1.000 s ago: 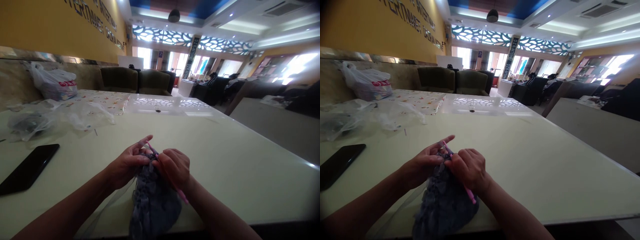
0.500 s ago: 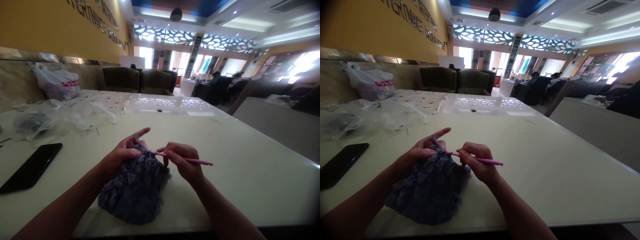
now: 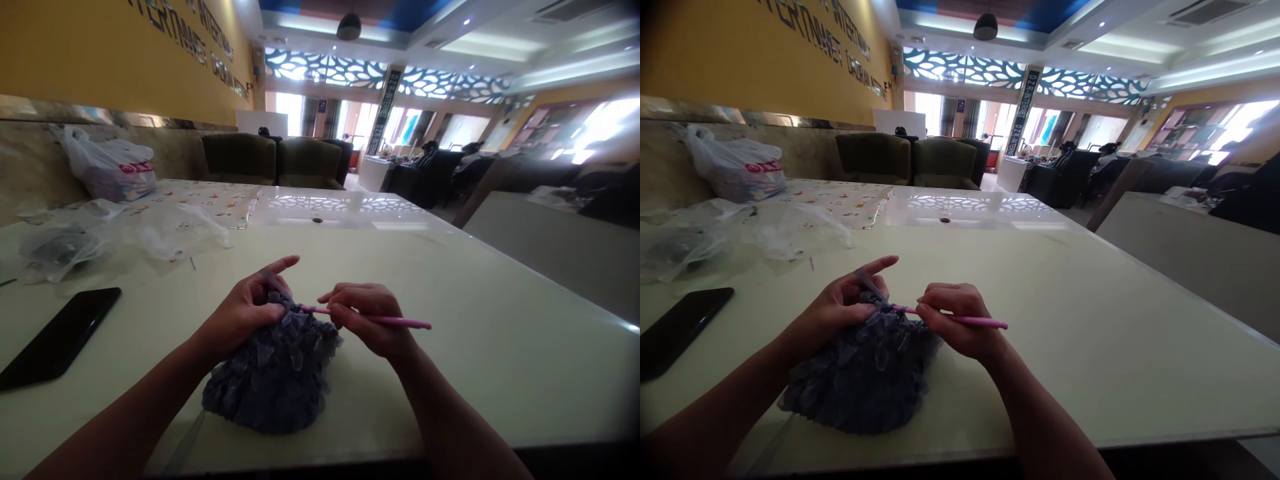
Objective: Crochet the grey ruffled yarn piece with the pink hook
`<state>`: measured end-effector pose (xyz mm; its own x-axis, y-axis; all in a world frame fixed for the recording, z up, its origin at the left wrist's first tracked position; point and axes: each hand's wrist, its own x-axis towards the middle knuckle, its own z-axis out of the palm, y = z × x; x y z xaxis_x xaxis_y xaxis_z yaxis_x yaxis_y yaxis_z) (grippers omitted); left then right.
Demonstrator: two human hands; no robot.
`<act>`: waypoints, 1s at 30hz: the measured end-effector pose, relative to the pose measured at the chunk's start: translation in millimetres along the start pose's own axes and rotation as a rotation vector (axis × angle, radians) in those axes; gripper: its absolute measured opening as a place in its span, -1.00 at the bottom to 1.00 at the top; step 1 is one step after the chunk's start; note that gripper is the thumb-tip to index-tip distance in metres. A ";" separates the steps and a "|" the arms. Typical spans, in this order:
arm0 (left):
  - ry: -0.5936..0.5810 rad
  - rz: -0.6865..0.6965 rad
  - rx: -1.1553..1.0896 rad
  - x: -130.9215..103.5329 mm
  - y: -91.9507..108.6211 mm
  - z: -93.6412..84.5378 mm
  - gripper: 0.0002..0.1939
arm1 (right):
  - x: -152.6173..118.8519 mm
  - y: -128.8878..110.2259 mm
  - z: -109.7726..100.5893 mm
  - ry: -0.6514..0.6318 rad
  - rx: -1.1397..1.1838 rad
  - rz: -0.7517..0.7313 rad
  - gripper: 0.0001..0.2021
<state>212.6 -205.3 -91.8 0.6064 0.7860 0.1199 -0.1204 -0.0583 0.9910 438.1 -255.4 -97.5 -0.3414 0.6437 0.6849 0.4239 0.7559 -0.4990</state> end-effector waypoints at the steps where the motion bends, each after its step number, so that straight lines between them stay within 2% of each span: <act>1: -0.003 0.003 0.002 -0.3 -0.1 0.0 -0.30 | 0.1 0.4 0.1 0.003 0.009 0.010 -0.68; 5: -0.036 -0.054 -0.095 -0.5 -0.1 -2.5 -0.27 | -0.2 -1.0 4.2 0.040 -0.103 -0.071 -0.68; 9: -0.028 -0.074 -0.087 0.6 -1.0 -4.8 -0.19 | -1.0 -3.7 5.5 0.001 -0.279 -0.169 -0.69; 14: -0.001 -0.017 -0.024 0.2 -1.8 -1.3 -0.29 | -1.3 -4.2 2.5 -0.028 -0.272 -0.161 -0.69; 17: 0.028 -0.001 0.014 -0.9 -1.5 1.3 -0.33 | -0.5 -3.7 6.7 0.009 -0.360 -0.226 -0.71; 22: 0.068 -0.037 -0.016 -1.4 -1.5 -0.5 -0.17 | 0.5 -2.6 20.1 0.057 -0.580 -0.348 -0.72; 27: 0.013 -0.138 -0.141 1.6 -1.5 -7.9 -0.03 | -0.6 -3.8 19.1 0.075 -0.497 -0.319 -0.73; 30: -0.002 -0.147 -0.172 3.5 -2.0 -11.0 -0.09 | -1.8 -4.8 9.4 0.012 -0.313 -0.210 -0.72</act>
<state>206.3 -195.7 -94.0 0.6286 0.7773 -0.0252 -0.1623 0.1628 0.9732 428.8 -259.1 -101.4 -0.4387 0.4756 0.7625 0.5821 0.7968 -0.1620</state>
